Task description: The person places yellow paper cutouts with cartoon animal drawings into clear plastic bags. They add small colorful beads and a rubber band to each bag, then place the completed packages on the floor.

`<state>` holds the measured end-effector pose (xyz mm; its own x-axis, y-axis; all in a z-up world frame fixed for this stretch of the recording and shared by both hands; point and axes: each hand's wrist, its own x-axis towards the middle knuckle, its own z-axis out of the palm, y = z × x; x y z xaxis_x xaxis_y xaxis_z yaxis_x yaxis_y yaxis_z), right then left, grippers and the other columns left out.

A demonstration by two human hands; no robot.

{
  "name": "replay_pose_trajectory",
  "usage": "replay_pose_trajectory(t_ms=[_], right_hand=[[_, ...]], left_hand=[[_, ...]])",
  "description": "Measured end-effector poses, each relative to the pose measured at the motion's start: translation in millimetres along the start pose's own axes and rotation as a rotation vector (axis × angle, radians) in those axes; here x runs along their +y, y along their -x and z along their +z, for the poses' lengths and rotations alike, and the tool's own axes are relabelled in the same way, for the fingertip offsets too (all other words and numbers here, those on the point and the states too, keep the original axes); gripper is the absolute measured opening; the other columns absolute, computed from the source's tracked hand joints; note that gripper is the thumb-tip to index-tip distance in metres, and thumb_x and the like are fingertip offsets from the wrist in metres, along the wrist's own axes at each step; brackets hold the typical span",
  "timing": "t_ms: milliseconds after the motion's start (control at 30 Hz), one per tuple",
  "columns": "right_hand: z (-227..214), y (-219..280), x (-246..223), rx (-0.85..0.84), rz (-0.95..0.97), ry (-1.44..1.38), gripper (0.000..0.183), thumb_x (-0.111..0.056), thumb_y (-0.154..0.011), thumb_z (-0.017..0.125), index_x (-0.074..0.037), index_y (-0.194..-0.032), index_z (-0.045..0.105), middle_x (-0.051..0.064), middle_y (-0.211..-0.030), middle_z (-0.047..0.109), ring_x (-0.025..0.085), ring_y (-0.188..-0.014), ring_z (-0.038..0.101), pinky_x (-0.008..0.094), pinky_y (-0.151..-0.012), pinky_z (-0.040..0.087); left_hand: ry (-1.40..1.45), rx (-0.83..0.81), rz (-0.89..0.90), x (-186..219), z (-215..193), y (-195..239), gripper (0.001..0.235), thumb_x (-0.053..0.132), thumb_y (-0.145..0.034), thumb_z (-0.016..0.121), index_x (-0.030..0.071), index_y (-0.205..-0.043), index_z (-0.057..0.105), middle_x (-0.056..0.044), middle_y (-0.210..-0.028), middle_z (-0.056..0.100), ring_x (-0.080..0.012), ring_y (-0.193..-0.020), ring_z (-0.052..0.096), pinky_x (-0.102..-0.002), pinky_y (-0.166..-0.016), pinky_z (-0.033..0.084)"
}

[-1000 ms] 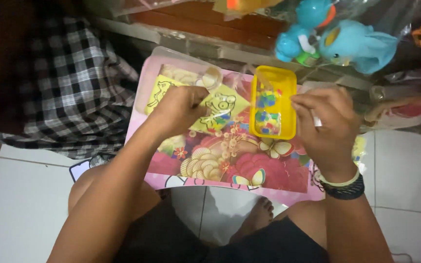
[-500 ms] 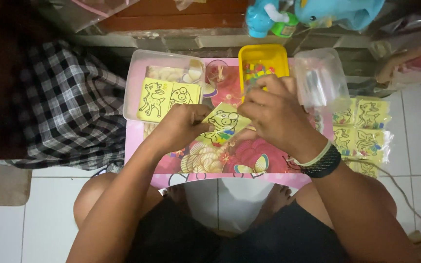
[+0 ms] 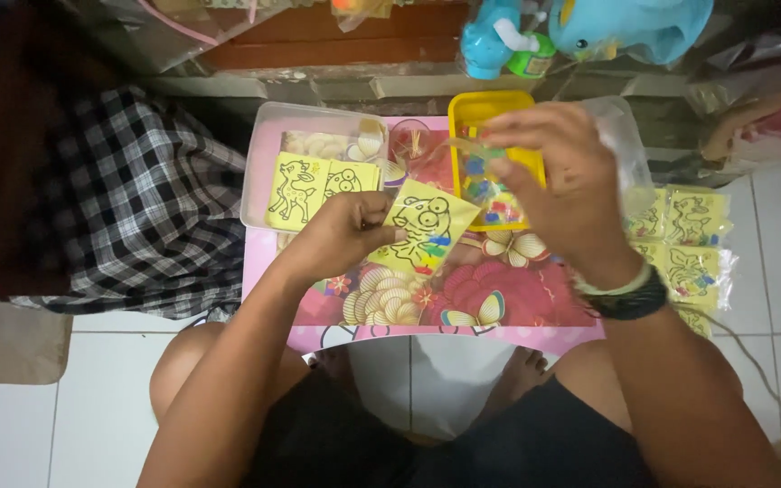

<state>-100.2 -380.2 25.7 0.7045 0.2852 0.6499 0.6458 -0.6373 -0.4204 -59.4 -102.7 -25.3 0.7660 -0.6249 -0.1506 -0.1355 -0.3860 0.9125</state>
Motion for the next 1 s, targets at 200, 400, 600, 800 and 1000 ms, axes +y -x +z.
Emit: replay_pose_trajectory(t_ms=[200,400,600,800,1000], right_hand=[[-3.7,0.8,-14.1,-0.097,0.338,-0.416,0.039,-0.01,-0.085,0.084,0.0,-0.121,0.07,0.022,-0.127,0.064,0.035,-0.116,0.063,0.043,-0.097,0.048],[20.0,3.3,-25.5,0.007,0.502,-0.535,0.057,-0.005,-0.09,0.081,0.002,-0.138,0.053,0.014,-0.121,0.066,0.02,-0.108,0.066,0.035,-0.097,0.053],[7.4,5.0,-13.2,-0.124,0.406,-0.345,0.008,-0.005,-0.094,0.077,-0.008,-0.087,0.077,0.007,-0.075,0.069,0.02,-0.071,0.063,0.034,-0.072,0.052],[12.4,12.3,-12.0,-0.091,0.584,-0.512,0.011,-0.002,-0.098,0.069,-0.001,-0.089,0.074,0.006,-0.071,0.061,0.01,-0.068,0.05,0.026,-0.067,0.047],[0.1,-0.4,-12.1,0.026,0.593,-0.698,0.035,-0.008,-0.098,0.07,0.005,-0.129,0.06,0.014,-0.108,0.065,0.018,-0.099,0.065,0.03,-0.089,0.053]], left_hand=[[0.089,-0.026,0.042,18.7,-1.0,2.6,0.03,0.001,-0.089,0.074,0.011,-0.069,0.053,0.005,-0.051,0.037,-0.01,-0.05,0.035,-0.027,-0.052,0.035],[0.002,-0.098,0.063,12.5,3.2,3.5,0.033,0.001,-0.091,0.07,0.012,-0.068,0.05,0.003,-0.053,0.038,-0.0116,-0.056,0.037,-0.029,-0.064,0.043],[-0.048,-0.175,0.065,27.0,5.6,8.4,0.034,0.003,-0.092,0.067,0.013,-0.065,0.049,0.002,-0.051,0.041,-0.012,-0.055,0.041,-0.03,-0.074,0.048],[0.082,-0.186,0.095,31.4,14.9,10.0,0.028,0.007,-0.092,0.073,0.013,-0.071,0.054,0.006,-0.058,0.04,-0.0092,-0.061,0.041,-0.027,-0.066,0.044],[0.238,-0.065,0.076,16.8,22.4,2.4,0.015,0.006,-0.095,0.07,0.01,-0.082,0.065,0.01,-0.06,0.047,-0.0053,-0.061,0.042,-0.023,-0.063,0.044]])
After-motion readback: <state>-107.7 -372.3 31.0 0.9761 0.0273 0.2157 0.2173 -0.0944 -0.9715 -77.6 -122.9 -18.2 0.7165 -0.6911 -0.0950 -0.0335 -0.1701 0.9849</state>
